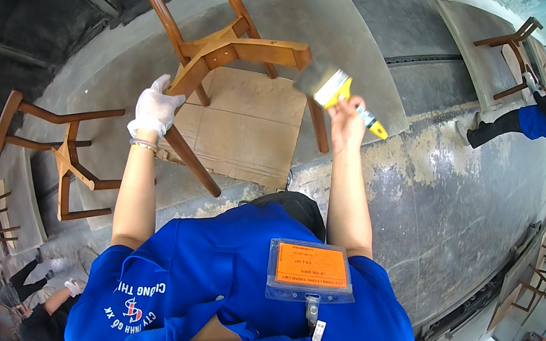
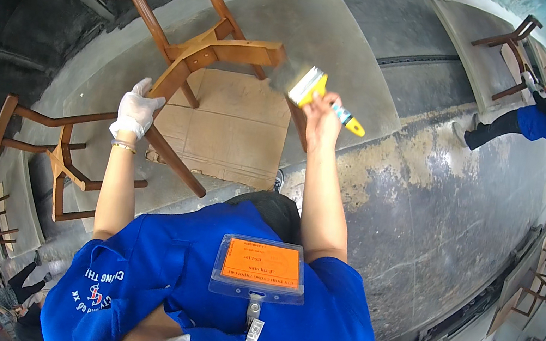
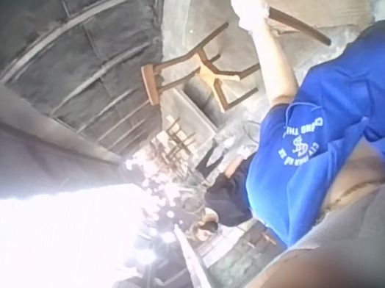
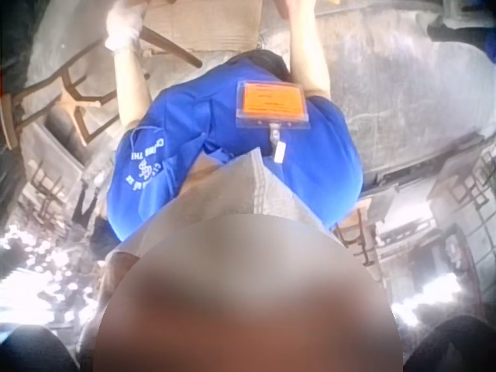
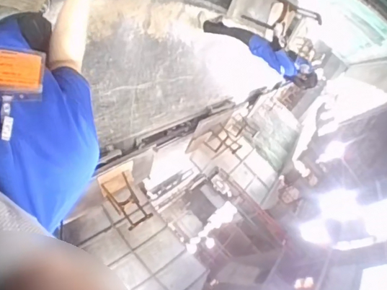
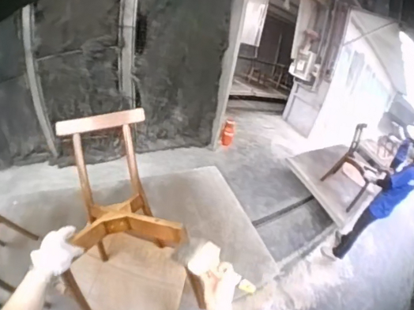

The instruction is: The person applies a finish to wooden chairs using a paintbrush. They rotate each chair to coat the legs, seat frame, and backrest, then place the finished chair on a nearby cardboard sheet. Other workers are visible in the background performing similar tasks.

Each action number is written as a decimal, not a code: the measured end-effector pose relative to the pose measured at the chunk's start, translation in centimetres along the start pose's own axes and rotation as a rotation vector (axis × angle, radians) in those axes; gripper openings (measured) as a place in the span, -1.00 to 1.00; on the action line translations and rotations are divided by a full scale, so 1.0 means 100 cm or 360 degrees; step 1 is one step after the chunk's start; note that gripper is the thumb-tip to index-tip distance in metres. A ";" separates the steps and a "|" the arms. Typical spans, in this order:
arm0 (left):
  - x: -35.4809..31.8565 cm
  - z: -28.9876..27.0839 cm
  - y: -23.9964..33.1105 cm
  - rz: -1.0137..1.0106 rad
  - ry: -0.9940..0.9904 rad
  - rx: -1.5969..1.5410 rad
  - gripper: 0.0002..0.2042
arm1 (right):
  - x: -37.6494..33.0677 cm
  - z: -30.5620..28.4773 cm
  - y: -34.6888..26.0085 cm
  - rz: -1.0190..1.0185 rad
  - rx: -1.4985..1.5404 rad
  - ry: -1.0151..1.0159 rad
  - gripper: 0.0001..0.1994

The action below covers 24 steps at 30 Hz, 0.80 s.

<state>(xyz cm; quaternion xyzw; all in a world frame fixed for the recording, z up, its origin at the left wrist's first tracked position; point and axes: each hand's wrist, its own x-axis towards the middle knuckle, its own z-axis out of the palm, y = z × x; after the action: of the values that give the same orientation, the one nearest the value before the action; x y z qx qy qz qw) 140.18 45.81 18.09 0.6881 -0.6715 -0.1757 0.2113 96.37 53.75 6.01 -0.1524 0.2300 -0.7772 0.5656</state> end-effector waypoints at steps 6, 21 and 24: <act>0.027 -0.031 0.030 -0.0011 -0.0164 0.0368 -0.20 | -0.033 -0.107 0.043 -0.0005 -0.0932 0.1661 -0.94; 0.058 -0.034 0.031 -0.0018 -0.0228 0.0287 -0.24 | -0.041 -0.066 0.028 -0.0098 -0.0822 0.1709 -0.85; 0.056 -0.033 0.031 -0.0042 -0.0291 0.0237 -0.26 | -0.013 -0.039 0.038 -0.0262 -0.0628 0.1674 -0.86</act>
<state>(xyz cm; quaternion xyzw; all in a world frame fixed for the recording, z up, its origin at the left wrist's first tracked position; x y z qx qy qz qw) 139.50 40.34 22.80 0.6918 -0.6901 -0.1900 0.0952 97.93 54.69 0.73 0.1351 0.6091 -0.7322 0.2732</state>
